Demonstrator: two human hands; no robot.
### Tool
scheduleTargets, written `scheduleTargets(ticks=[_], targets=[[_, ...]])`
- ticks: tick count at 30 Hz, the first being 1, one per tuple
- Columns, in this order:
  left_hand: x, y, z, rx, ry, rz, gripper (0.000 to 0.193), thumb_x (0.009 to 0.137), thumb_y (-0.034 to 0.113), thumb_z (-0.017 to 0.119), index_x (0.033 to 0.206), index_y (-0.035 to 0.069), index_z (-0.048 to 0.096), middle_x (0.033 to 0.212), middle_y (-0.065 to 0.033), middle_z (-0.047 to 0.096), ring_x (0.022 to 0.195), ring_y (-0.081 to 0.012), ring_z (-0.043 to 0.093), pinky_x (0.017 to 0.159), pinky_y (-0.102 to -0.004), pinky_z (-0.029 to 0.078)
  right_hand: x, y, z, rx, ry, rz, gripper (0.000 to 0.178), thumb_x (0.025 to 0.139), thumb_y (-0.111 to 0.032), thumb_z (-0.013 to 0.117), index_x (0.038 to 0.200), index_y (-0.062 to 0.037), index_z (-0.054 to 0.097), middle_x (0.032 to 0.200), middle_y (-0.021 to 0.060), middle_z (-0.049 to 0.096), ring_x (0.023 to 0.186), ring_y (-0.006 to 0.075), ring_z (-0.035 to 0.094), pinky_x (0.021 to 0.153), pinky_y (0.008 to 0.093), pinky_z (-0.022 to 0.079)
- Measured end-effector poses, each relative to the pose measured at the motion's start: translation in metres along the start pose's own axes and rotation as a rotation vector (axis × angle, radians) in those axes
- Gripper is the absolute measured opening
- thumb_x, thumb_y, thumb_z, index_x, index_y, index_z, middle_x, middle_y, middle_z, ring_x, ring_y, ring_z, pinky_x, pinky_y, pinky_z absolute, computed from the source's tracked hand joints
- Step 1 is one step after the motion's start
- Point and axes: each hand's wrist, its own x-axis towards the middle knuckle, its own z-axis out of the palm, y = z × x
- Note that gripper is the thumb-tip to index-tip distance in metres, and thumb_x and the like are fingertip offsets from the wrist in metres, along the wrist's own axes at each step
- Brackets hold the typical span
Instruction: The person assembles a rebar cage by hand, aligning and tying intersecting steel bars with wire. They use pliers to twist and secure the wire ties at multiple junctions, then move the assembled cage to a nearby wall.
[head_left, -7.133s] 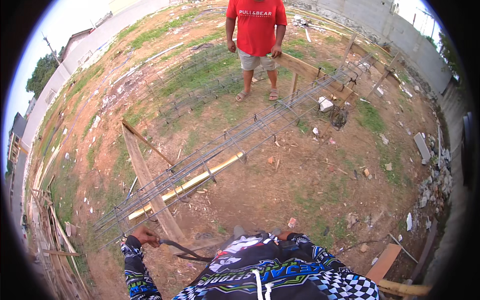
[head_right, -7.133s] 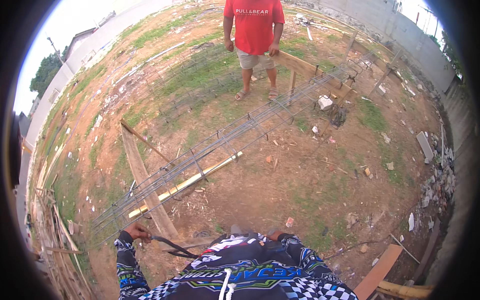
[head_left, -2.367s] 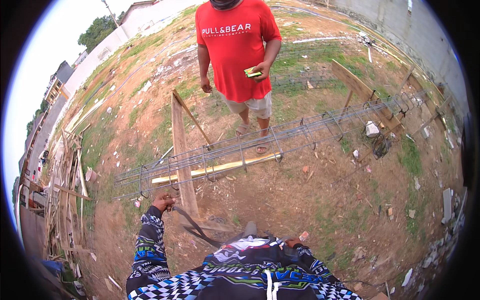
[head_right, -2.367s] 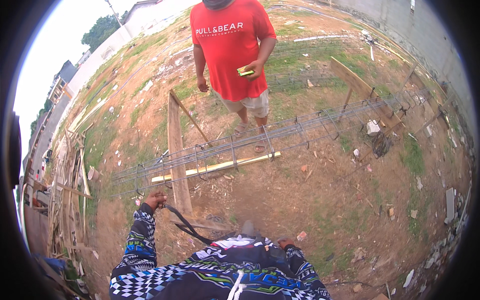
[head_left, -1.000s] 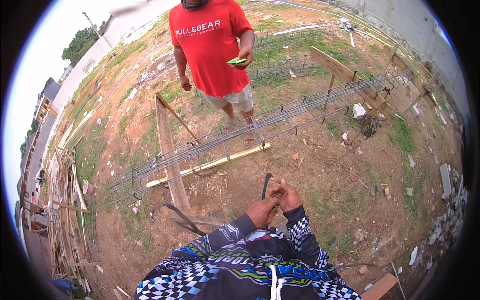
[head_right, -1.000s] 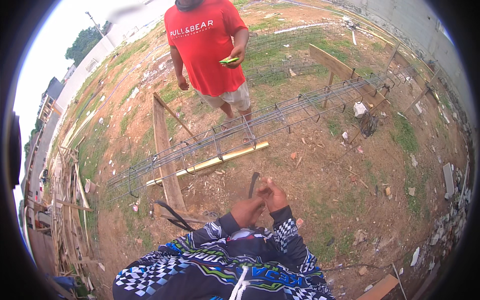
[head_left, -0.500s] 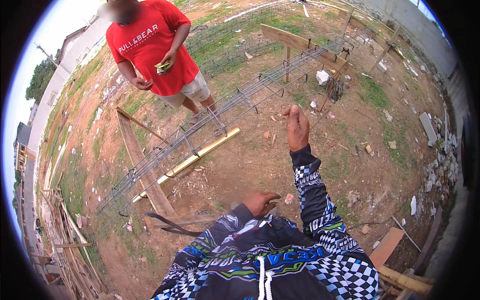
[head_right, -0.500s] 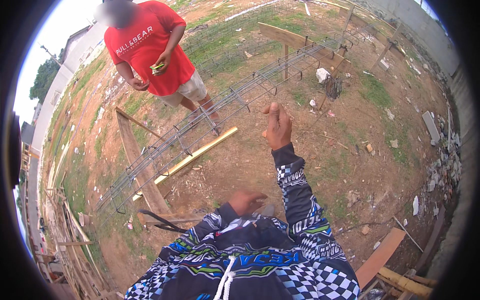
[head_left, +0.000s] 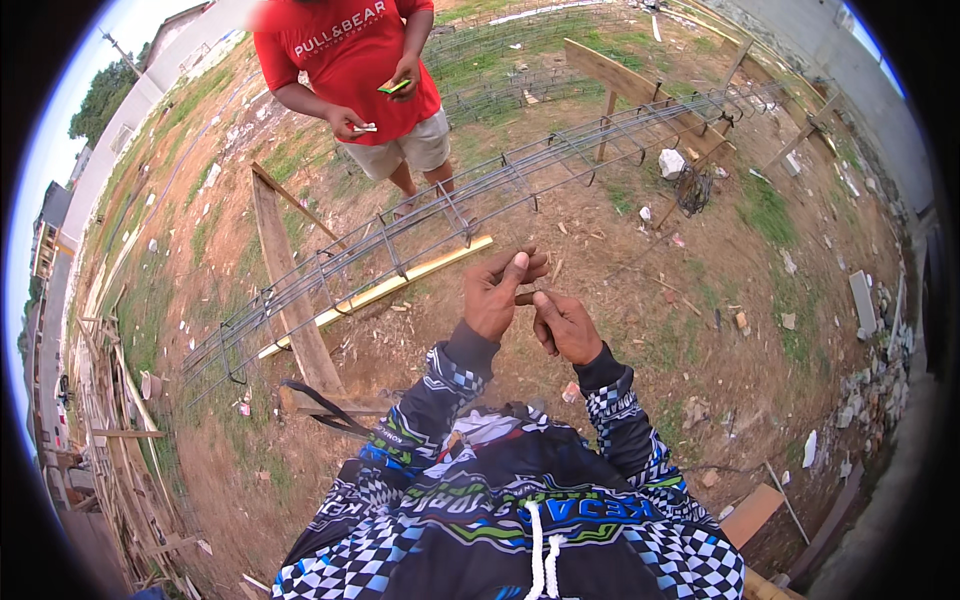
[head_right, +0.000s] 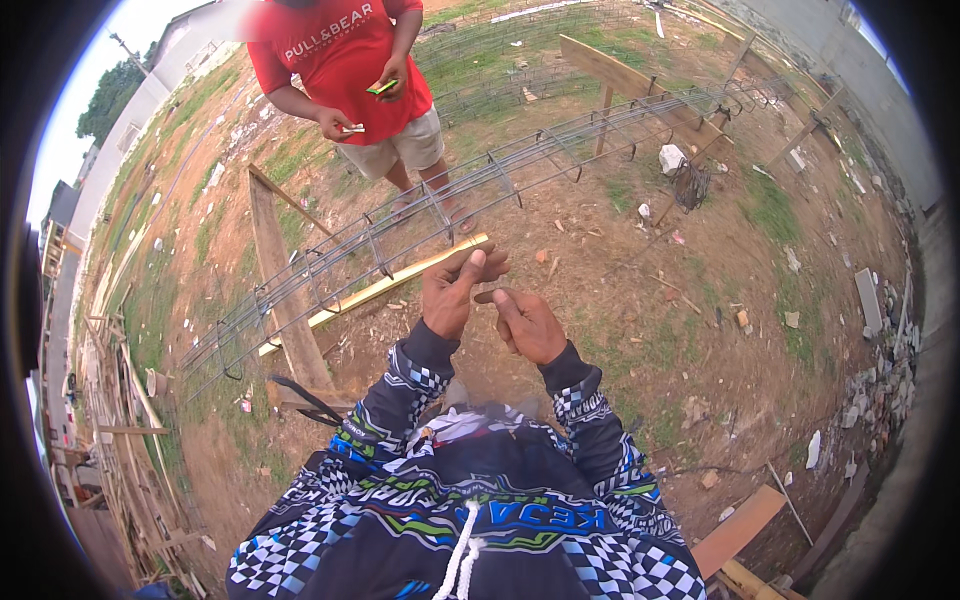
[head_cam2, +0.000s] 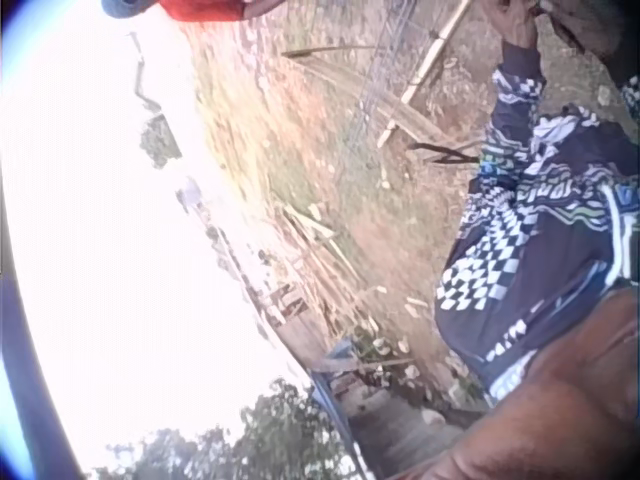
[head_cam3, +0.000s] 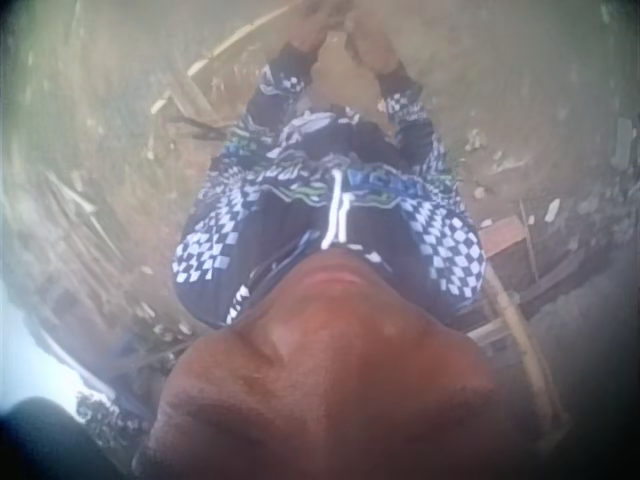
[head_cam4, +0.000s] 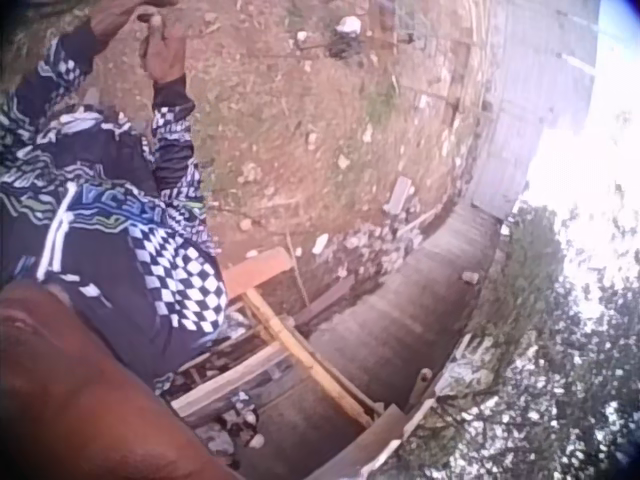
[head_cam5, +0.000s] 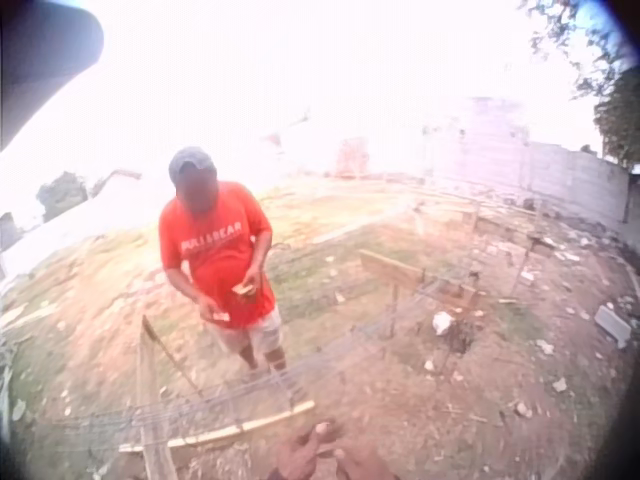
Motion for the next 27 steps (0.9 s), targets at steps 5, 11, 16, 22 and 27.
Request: scheduleTargets(ticks=[5,11,16,22,27], targets=[[0.008,-0.015,-0.002,-0.144,-0.024,0.007,0.04,0.097,0.024,0.06,0.12,-0.008,0.06,0.108,-0.0225,0.068,0.096,-0.0312,0.069,0.088,-0.0392,0.055,-0.022,0.016,-0.013,0.093,-0.092,0.121,0.049,0.103,-0.039,0.041,0.125,-0.0005,0.061,0.059,0.0002,0.051,0.047,0.0095,0.052,0.045,0.0252,0.042],[0.011,-0.022,0.012,-0.136,-0.033,-0.094,0.041,0.097,0.024,0.059,0.119,-0.011,0.058,0.1,-0.0206,0.069,0.092,-0.0304,0.07,0.082,-0.04,0.057,-0.036,0.018,-0.033,0.041,-0.156,0.194,0.048,0.103,-0.039,0.041,0.124,-0.0014,0.062,0.061,-0.0011,0.05,0.047,0.0084,0.049,0.045,0.0247,0.041],[0.007,-0.027,0.013,-0.153,-0.073,-0.174,0.039,0.097,0.024,0.059,0.118,-0.009,0.059,0.081,-0.0077,0.064,0.077,-0.0206,0.066,0.073,-0.0359,0.056,-0.039,0.04,-0.037,0.003,-0.129,0.147,0.044,0.104,-0.034,0.043,0.12,0.0014,0.062,0.059,-0.0042,0.043,0.051,0.0058,0.045,0.051,0.0225,0.039],[-0.006,-0.037,-0.005,-0.286,0.199,-0.166,0.031,0.098,0.025,0.058,0.118,0.001,0.061,0.072,0.0017,0.051,0.061,-0.0101,0.049,0.058,-0.0281,0.045,-0.066,0.071,-0.031,-0.08,-0.106,0.038,0.03,0.098,-0.023,0.058,0.122,-0.0051,0.06,0.071,-0.0003,0.054,0.068,0.0092,0.054,0.065,0.0265,0.046],[-0.006,-0.075,-0.114,-0.525,0.641,-0.1,0.029,0.099,0.026,0.056,0.119,0.005,0.056,0.07,0.0043,0.043,0.054,-0.0078,0.038,0.049,-0.0249,0.035,-0.086,0.15,-0.056,-0.3,-0.264,0.154,0.036,0.095,-0.039,0.06,0.095,-0.0041,0.07,0.073,0.0073,0.061,0.075,0.0133,0.06,0.072,0.0295,0.047]])
